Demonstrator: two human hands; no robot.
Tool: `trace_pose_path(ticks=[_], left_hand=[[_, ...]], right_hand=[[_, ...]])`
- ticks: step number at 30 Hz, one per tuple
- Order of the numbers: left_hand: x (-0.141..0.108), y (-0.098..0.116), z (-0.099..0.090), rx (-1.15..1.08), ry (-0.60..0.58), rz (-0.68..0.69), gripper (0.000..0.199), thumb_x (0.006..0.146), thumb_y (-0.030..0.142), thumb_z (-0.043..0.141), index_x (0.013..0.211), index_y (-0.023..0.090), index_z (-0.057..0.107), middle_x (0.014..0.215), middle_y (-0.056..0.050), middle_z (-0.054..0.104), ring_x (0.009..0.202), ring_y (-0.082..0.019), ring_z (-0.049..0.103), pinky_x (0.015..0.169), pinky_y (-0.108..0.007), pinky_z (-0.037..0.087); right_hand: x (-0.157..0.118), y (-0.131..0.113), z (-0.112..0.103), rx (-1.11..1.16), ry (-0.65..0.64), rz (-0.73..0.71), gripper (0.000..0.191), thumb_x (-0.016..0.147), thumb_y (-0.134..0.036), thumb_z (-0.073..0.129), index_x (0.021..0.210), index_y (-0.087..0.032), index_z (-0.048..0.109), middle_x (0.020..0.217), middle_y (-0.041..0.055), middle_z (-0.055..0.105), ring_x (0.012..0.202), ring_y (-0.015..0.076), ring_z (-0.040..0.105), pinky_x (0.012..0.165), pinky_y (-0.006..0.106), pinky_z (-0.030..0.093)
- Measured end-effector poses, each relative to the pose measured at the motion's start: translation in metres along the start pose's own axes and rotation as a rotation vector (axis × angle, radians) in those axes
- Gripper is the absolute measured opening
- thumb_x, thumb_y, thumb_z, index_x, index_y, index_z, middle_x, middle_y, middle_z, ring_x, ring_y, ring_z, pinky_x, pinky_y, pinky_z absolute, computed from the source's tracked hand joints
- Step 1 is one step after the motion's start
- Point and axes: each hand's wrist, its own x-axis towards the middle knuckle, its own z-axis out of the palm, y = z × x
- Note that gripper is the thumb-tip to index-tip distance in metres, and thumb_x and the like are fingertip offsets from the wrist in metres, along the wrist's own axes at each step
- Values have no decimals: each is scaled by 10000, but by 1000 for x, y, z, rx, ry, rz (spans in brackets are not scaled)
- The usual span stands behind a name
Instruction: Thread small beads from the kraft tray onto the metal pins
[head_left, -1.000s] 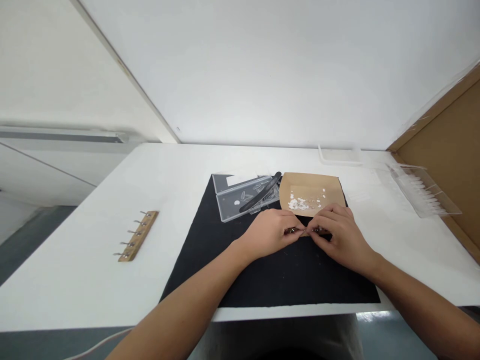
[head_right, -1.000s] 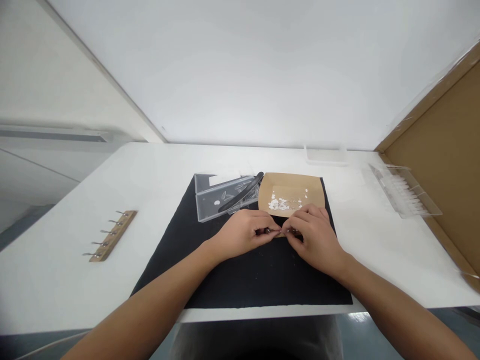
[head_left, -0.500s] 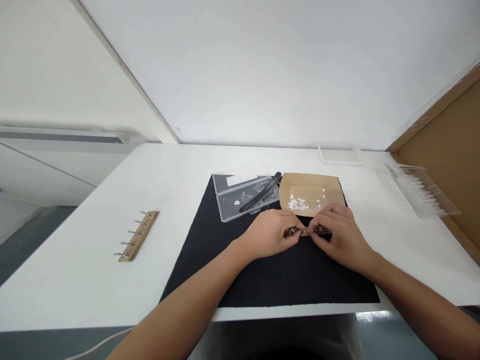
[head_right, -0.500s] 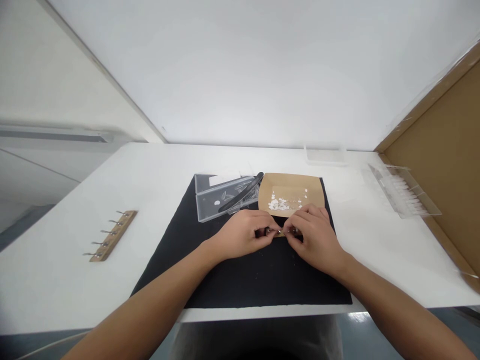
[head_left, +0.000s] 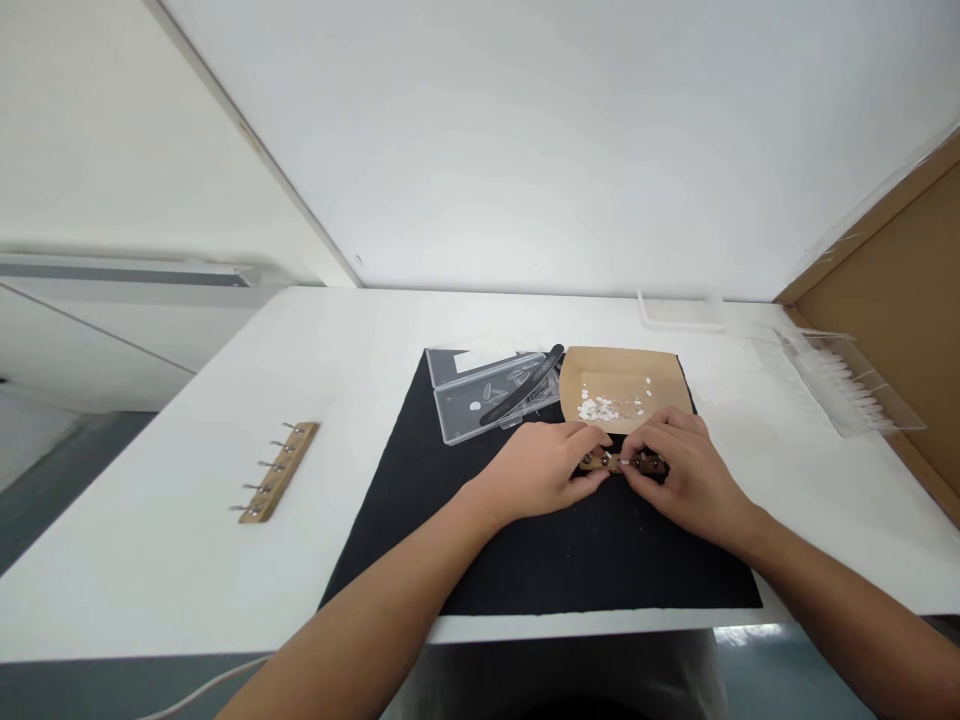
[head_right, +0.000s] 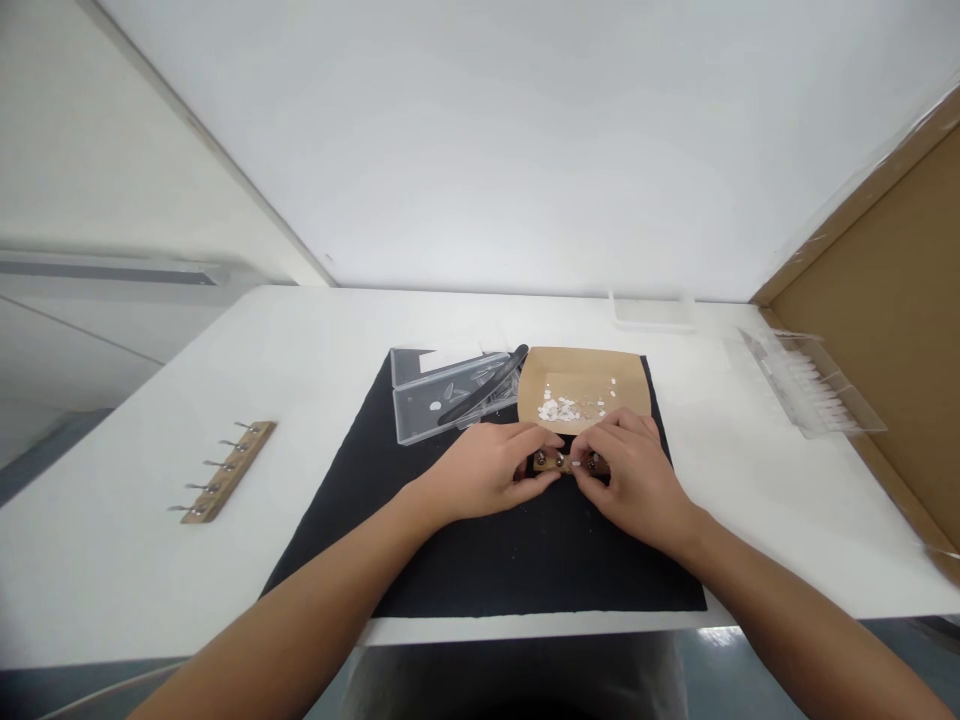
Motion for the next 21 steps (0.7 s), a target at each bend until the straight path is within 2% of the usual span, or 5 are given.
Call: trace_pose_path(ticks=[2,9,16,21], left_hand=[[0,-1,1,41,-8,-3,256,954,336,702,1171,215,640,1010,-19,786,714,-161,711,601,-255,442],[-1,-4,4,113,10,38,139,979,317,677,1078,223,649,1021,-5,768,745,-151,704,614,-260,428],[0,-4,4,133,-5,63,112,999,301,646,1067,213,656,1003,-10,765,774,-155,702,602,-259,405],[0,-4,1,127,-30,59,111,981,291,668,1062,215,660,1018,-8,765,771,-156,700,599,-264,404]], right_hand=[[0,0,0,5,16,-7,80,925,-190,691,915,-266,666,868,-2,728,949,236,627,888,416,394],[0,0,-5,-14,50,16,58,927,-224,697,903,-271,673,861,-3,726,953,243,633,901,427,383],[4,19,-20,-19,125,58,52,907,-276,719,887,-274,671,919,1,754,942,250,659,911,445,408],[4,25,-31,45,38,25,52,903,-298,715,913,-277,668,920,-2,753,921,239,676,924,447,439]])
